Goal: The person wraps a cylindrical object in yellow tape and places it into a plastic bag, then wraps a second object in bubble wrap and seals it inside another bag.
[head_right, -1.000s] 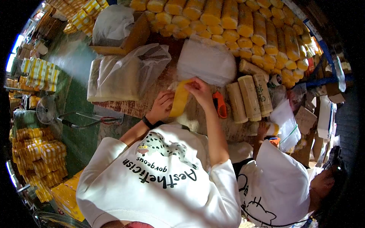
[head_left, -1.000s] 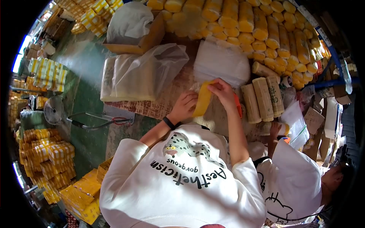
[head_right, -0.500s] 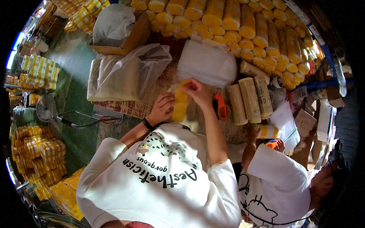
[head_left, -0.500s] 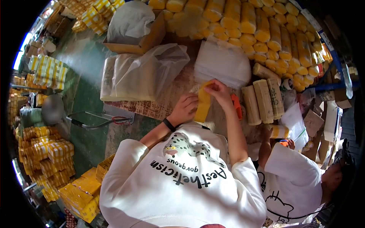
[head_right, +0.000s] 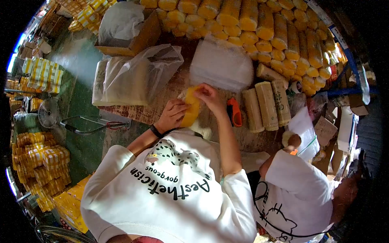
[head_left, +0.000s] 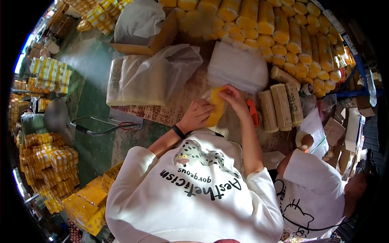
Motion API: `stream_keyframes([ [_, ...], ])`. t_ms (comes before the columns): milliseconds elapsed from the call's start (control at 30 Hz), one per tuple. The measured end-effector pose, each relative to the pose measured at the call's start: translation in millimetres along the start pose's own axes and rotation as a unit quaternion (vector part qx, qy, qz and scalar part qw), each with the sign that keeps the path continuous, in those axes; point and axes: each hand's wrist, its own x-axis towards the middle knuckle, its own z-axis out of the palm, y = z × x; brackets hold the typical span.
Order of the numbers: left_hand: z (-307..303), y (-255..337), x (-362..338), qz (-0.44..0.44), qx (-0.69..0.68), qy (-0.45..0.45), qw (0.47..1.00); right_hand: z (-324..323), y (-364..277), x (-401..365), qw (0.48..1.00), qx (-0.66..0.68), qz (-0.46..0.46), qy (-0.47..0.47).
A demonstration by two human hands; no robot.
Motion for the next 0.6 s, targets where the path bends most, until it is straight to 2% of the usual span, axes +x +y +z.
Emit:
stream_keyframes([
  [167, 0.5, -0.9, -1.9, 0.008, 0.0, 0.002, 1.0, -17.5, -0.4, 11.6, 0.999, -0.044, 0.002, -0.015],
  [267, -0.3, -0.1, -2.2, 0.009, -0.002, 0.004, 1.0, -20.9, -27.0, 15.5, 0.955, -0.271, -0.115, 0.023],
  [367, -0.5, -0.9, -3.0, 0.014, 0.002, 0.003, 1.0, -18.2, -28.6, 25.5, 0.942, -0.298, -0.128, 0.082],
  [467, 3.0, -3.4, -11.6, 0.02, 0.002, -0.004, 1.0, -30.8, -38.5, 32.6, 0.966, -0.223, -0.018, 0.133],
  [600, 0.1, -2.0, -7.9, 0.017, 0.004, -0.008, 1.0, -24.5, -39.6, 26.8, 0.988, -0.144, 0.051, -0.026],
])
